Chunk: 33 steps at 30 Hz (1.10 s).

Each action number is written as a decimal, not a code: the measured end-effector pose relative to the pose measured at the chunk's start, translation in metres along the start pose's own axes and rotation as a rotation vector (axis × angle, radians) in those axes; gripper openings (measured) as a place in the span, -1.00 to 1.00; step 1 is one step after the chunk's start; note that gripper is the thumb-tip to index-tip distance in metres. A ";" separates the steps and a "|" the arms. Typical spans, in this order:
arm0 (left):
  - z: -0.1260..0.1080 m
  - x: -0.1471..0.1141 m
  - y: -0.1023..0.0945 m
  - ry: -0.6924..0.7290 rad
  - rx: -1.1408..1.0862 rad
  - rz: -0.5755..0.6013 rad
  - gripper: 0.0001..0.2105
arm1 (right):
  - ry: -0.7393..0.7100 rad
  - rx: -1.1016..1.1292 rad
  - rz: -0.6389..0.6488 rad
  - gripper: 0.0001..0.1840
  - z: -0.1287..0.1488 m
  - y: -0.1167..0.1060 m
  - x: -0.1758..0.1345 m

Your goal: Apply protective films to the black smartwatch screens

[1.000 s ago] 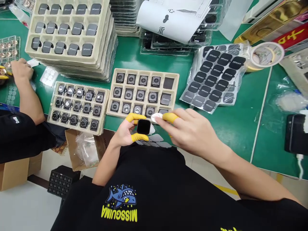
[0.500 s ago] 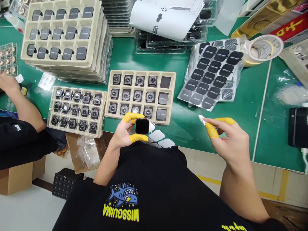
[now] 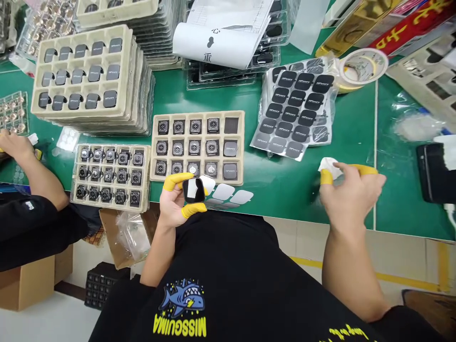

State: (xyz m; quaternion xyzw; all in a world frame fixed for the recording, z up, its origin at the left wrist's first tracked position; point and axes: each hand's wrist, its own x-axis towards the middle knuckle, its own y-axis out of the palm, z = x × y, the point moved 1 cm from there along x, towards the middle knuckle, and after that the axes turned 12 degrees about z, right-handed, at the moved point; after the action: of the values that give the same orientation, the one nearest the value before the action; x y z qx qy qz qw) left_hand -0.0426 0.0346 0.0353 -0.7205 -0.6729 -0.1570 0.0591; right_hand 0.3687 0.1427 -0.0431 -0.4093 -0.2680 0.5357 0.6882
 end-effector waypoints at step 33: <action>-0.059 0.013 -0.049 0.058 -0.081 0.309 -0.45 | -1.097 0.573 0.557 -0.53 0.157 -0.036 -0.071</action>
State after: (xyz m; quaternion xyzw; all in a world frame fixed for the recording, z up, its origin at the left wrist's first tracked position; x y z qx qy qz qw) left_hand -0.0986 0.0335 0.0887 -0.8123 -0.5452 -0.1938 0.0731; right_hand 0.2407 0.1143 0.0740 0.0664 -0.3103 0.8731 0.3702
